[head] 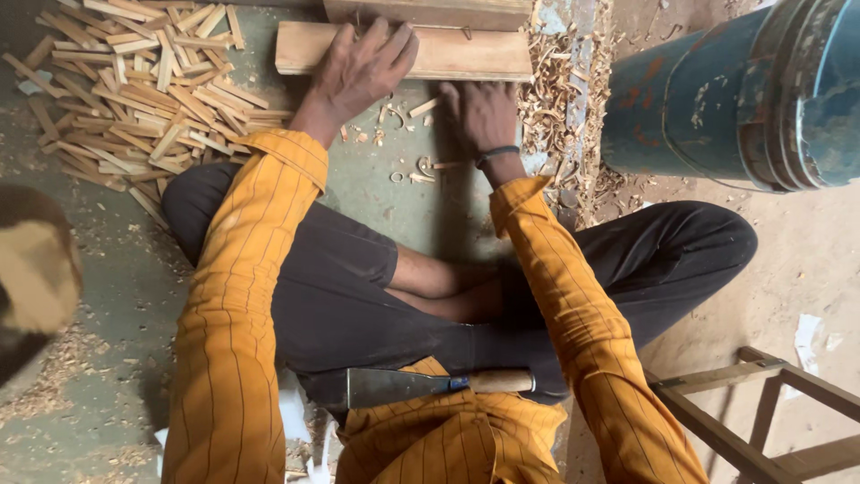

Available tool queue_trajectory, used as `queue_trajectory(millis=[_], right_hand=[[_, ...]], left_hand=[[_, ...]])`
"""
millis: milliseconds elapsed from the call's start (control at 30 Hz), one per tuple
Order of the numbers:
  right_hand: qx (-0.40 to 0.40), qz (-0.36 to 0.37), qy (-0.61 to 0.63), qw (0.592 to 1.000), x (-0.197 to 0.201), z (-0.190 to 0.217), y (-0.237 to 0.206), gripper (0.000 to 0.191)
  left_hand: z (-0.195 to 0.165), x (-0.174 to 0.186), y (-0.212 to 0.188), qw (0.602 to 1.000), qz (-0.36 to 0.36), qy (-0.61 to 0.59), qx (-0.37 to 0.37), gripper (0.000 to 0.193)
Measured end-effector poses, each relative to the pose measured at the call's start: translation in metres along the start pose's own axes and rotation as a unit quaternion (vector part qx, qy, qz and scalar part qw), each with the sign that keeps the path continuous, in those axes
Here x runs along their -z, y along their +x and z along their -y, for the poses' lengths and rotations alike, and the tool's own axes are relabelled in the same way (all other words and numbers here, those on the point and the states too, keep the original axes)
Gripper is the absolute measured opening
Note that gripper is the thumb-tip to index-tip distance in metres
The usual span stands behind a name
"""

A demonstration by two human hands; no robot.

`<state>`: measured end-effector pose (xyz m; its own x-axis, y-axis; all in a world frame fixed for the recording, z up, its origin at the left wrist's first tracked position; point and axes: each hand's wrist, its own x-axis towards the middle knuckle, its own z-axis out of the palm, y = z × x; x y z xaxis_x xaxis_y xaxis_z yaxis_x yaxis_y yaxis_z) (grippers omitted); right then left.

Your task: The person sits cross-legged on the floor and uses a chisel to carve a small wooden block. They repeatedly scrape the surface to remove shavings, occasionally pausing to clear debris from the work area.

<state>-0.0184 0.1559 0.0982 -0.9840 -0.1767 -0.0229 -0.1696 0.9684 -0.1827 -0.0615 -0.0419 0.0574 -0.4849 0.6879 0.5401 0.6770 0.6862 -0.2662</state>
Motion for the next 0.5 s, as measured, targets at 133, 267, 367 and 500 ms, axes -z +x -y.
queue_trajectory(millis=[133,267,367,500], right_hand=[[-0.018,-0.212,-0.099,0.972,0.011,-0.016,-0.020,0.050],[0.023,-0.102,0.077,0.992,0.016,-0.008,-0.033,0.039],[0.102,-0.097,0.115,0.983,0.020,0.004,-0.032,0.039],[0.094,-0.115,0.103,0.983,0.030,0.015,-0.028,0.032]], left_hand=[[0.001,0.007,0.004,1.000,-0.001,-0.015,0.003,0.025],[0.007,0.014,0.008,0.998,0.006,-0.061,0.010,0.020],[0.011,0.020,0.009,0.995,-0.016,-0.101,0.016,0.024],[0.012,0.031,0.012,0.993,-0.036,-0.108,0.021,0.023]])
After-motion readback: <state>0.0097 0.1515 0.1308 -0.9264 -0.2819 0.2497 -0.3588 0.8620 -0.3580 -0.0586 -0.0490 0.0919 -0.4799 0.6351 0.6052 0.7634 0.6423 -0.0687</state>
